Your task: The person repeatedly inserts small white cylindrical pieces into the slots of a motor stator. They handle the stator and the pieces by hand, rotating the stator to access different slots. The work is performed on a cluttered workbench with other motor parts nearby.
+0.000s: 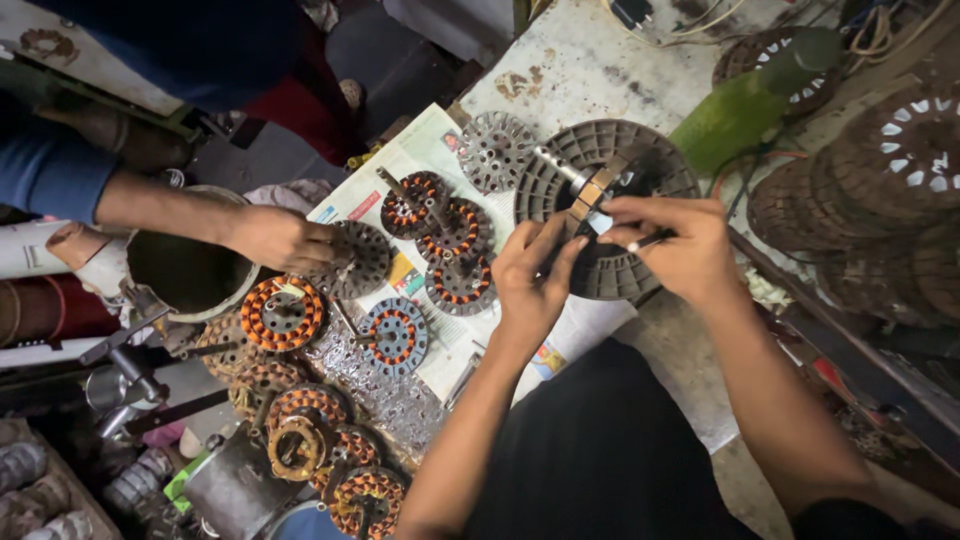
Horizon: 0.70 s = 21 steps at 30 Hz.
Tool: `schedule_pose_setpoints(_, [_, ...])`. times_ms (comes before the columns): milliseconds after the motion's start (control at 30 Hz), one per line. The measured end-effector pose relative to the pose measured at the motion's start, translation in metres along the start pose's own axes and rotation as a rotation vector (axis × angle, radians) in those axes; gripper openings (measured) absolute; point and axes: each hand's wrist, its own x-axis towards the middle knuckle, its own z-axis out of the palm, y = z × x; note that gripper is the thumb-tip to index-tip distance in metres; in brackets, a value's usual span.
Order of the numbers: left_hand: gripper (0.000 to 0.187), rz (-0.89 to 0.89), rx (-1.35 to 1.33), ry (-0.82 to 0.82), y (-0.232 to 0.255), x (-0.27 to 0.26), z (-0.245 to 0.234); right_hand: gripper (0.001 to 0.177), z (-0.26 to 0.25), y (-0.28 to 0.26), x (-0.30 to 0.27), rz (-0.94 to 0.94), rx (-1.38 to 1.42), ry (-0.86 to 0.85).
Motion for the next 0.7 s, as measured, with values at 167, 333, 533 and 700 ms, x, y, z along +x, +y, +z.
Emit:
schedule_pose_setpoints(167, [0.032, 0.028, -0.006, 0.000, 0.000, -0.001, 0.000, 0.024, 0.003, -0.001, 0.001, 0.135, -0.027, 0.013])
schedule_pose_setpoints(333, [0.032, 0.038, -0.030, -0.006, -0.001, 0.000, -0.002, 0.024, 0.003, -0.012, -0.001, 0.049, -0.072, 0.030])
schedule_pose_setpoints(533, [0.032, 0.039, 0.000, -0.015, 0.003, 0.001, -0.004, 0.023, 0.001, -0.017, 0.002, 0.024, 0.047, 0.009])
schedule_pose_setpoints(700, [0.032, 0.086, 0.018, -0.009, 0.001, 0.002, -0.003, 0.025, 0.003, -0.019, 0.001, -0.107, -0.110, 0.062])
